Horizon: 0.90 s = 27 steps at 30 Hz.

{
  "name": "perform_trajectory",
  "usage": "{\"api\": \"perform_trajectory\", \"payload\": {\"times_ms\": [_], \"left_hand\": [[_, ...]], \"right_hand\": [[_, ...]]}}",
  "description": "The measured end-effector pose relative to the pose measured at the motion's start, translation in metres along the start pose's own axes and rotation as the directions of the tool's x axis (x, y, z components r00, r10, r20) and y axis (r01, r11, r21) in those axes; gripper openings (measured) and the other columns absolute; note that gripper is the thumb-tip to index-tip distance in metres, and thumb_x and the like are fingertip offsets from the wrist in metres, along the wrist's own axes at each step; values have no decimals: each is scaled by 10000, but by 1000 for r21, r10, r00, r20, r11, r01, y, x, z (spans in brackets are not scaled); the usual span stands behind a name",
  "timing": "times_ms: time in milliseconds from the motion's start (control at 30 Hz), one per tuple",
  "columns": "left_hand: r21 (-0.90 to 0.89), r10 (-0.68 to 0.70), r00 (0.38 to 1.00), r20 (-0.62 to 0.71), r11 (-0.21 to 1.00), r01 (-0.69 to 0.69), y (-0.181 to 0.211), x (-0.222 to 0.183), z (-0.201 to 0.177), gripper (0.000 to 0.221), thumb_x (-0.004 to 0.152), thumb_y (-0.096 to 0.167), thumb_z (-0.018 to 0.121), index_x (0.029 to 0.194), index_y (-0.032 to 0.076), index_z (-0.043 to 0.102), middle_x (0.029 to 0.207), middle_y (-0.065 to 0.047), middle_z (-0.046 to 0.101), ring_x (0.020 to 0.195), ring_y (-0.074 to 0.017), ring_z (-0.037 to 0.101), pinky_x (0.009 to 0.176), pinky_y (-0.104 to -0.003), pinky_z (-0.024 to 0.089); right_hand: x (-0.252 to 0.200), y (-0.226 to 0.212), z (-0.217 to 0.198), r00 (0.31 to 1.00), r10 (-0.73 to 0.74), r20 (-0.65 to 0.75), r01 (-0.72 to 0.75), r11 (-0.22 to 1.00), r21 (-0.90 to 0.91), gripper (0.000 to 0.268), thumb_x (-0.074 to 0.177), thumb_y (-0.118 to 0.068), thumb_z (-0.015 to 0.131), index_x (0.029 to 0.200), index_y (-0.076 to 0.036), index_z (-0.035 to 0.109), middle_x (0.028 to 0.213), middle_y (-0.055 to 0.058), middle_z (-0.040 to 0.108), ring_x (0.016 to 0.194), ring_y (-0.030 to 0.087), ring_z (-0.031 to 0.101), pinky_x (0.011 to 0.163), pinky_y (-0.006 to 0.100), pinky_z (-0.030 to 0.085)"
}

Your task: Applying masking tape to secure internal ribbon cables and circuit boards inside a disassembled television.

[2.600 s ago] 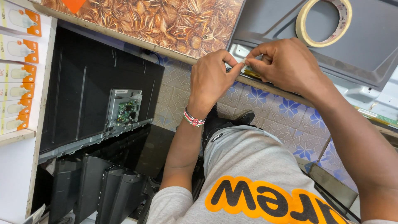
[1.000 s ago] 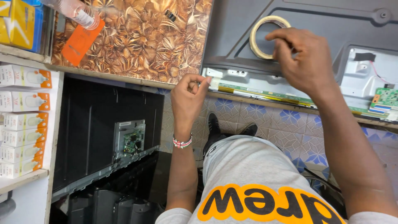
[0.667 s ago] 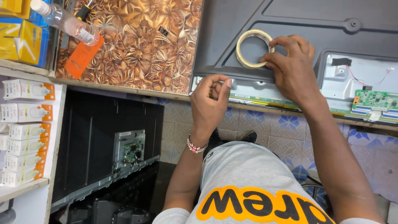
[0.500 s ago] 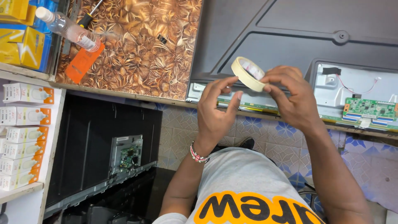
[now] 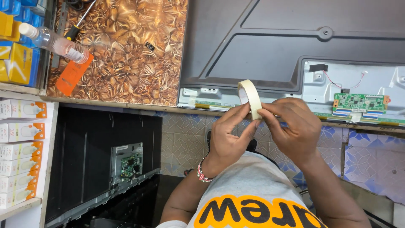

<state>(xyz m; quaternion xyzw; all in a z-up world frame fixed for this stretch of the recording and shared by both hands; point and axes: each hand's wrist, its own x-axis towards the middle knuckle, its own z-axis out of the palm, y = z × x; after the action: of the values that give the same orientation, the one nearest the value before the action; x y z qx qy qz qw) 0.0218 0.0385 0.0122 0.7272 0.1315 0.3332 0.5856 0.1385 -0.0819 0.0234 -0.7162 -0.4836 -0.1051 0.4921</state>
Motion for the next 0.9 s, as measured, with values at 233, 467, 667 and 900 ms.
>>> {"api": "perform_trajectory", "payload": {"times_ms": [233, 467, 667, 900], "left_hand": [[38, 46, 999, 27, 998, -47, 2, -6, 3, 416, 920, 97, 730, 1322, 15, 663, 1098, -163, 753, 921, -249, 711, 802, -369, 574], [-13, 11, 998, 54, 1000, -10, 5, -5, -1, 397, 920, 69, 707, 1305, -14, 661, 1067, -176, 757, 944, -208, 678, 826, -361, 550], [-46, -32, 997, 70, 998, 36, 9, -8, -1, 395, 922, 78, 700, 1300, -27, 661, 1060, -192, 758, 963, -228, 689, 819, -376, 550], [41, -67, 993, 100, 997, 63, 14, -8, -6, 419, 924, 100, 686, 1315, -44, 643, 1060, -220, 754, 913, -281, 709, 781, -381, 554]], "right_hand": [[9, 7, -18, 959, -270, 90, 279, 954, -110, 221, 893, 96, 772, 1054, -45, 824, 1001, 126, 756, 965, 349, 733, 886, 461, 593], [11, 7, -12, 946, -313, 82, 320, 943, -92, 207, 879, 87, 760, 1042, -33, 807, 940, 142, 744, 878, 349, 723, 842, 476, 604], [8, 10, -14, 952, -292, 97, 299, 952, -68, 144, 909, 32, 757, 1039, -21, 790, 959, 131, 734, 873, 334, 717, 841, 467, 606], [15, 7, -21, 913, -353, 205, 388, 906, -167, 105, 894, -25, 785, 996, -21, 762, 916, 120, 711, 837, 313, 708, 812, 450, 602]]}}
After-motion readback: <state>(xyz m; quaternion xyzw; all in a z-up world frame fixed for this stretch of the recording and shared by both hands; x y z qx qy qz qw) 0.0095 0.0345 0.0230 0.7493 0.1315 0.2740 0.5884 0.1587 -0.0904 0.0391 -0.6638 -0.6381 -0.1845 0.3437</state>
